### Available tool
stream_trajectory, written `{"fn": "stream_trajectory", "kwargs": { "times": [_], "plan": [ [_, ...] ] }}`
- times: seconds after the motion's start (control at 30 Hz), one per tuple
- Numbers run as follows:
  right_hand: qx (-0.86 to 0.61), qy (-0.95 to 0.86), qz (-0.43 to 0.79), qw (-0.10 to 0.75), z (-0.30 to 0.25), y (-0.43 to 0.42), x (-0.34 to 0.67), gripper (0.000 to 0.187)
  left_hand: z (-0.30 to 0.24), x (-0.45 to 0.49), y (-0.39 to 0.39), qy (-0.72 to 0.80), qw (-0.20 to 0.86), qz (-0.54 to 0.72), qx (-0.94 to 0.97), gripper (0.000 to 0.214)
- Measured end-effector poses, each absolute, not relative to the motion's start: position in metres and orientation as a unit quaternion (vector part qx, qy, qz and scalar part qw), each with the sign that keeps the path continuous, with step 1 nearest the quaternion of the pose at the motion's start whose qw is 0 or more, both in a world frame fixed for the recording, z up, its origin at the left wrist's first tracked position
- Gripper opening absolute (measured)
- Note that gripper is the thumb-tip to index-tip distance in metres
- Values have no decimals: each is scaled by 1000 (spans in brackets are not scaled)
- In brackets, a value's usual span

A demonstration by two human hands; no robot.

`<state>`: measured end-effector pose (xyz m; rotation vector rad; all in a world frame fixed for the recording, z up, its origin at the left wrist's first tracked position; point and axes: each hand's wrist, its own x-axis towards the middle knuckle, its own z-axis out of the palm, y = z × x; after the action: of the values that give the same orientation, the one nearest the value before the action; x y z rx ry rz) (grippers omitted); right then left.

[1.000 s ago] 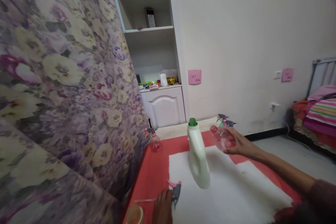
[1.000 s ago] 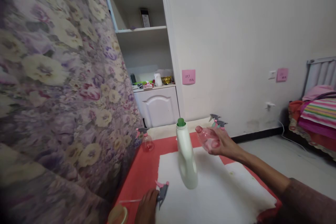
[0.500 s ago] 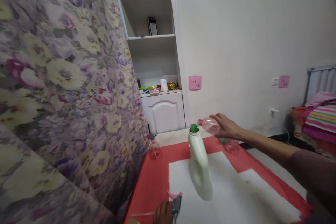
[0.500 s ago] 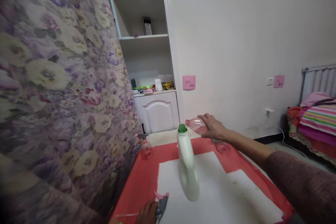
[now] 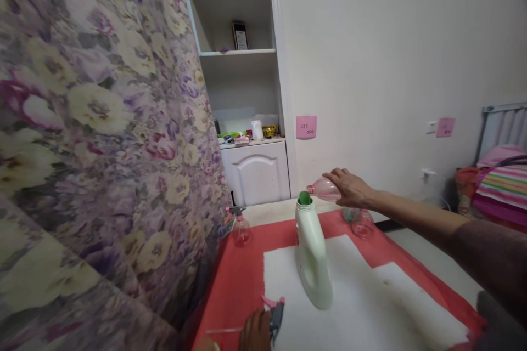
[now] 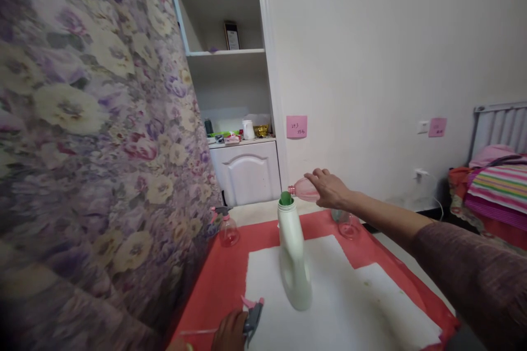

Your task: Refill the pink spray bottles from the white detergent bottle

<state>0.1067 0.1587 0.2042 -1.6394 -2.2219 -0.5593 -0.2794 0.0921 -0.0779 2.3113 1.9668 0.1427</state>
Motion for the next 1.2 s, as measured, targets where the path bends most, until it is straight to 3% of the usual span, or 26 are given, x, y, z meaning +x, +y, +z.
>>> {"fn": "stream_trajectory", "kwargs": {
  "times": [0.67, 1.2],
  "plan": [
    [-555, -784, -248, 125, 217, 160, 102, 83, -111, -297, 101, 588, 29, 121, 799, 53],
    [-538, -788, -276, 117, 226, 159, 98, 81, -92, -292, 93, 594, 60, 125, 792, 54]
  ]
}}
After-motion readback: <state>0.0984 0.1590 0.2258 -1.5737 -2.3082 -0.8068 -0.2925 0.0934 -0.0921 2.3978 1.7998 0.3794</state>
